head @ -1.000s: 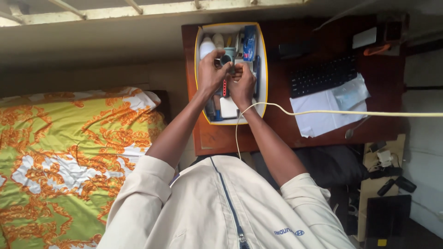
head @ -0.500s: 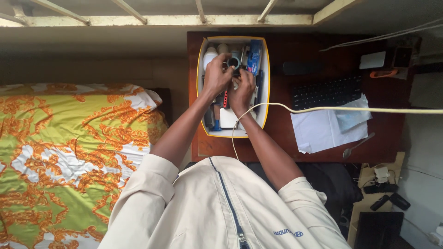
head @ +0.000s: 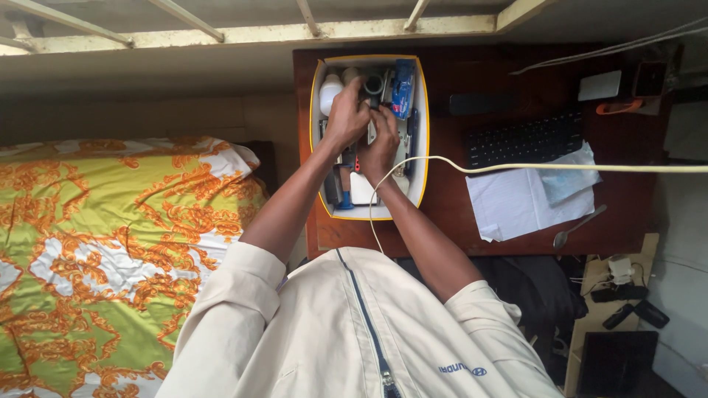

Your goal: The person folds a piece of cloth and then handles and inspects various electronic components and tools, including a smartphone and a multimeter.

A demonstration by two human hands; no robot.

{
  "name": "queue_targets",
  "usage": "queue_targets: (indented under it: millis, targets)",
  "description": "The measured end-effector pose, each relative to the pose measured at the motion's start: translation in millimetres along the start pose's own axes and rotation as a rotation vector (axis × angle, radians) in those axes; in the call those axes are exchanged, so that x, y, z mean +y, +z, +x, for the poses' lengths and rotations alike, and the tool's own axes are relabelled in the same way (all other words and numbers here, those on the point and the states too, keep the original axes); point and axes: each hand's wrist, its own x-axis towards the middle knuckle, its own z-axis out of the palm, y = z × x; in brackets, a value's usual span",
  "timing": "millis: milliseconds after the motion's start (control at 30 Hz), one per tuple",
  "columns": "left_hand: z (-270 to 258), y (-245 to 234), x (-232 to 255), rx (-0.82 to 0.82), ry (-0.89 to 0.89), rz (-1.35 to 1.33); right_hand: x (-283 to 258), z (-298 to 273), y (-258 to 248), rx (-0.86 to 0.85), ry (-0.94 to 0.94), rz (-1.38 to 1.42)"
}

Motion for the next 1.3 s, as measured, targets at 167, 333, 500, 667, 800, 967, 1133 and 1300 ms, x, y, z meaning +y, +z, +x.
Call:
queue_targets:
  millis: [167,333,500,667,800,967,1133,1300]
  targets:
    - [-6.0,-7.3,12.3,-0.018,-0.078,-0.074,-5.2,-1.4,-3.0,-0.003,-0.025,-0.051]
    - [-11.5,-10.6,18.0,-0.010,-0.138,-0.054,-3.7,-1.4,-1.9,-0.010,-0.040,-0.055]
    - [-14.5,-6.6,4.7,-0.032,-0.051,-0.085,-1.0,-3.1,0.0,-0.035,-0.067,-0.030]
    - [-16.3,-8.1,4.7,-0.039,-0.056,-0.111,-2.9,-5.3,-0.5,-0.039,-0.105,-0.053]
    - [-19.3,-8.6,5.7,-0.025,-0.062,-0.119,-12.2,-7.5,-6.0,-0.065,-0.082,-0.018]
    - [-28.1,-15.6,11.0,-0.009,-0.055,-0.134,-18.8,-11.0,-9.2,-0.048,-0.092,-0.031]
    - [-42.1,-24.9,16.0,-0.008,-0.070,-0.170,-21.6,-18.3,-13.4,-0.038,-0.048,0.029]
    - [-54.6,-29.6,5.8,-0.013,-0.062,-0.247,-33.6,-28.9,-22.4,-0.007,-0.063,0.077]
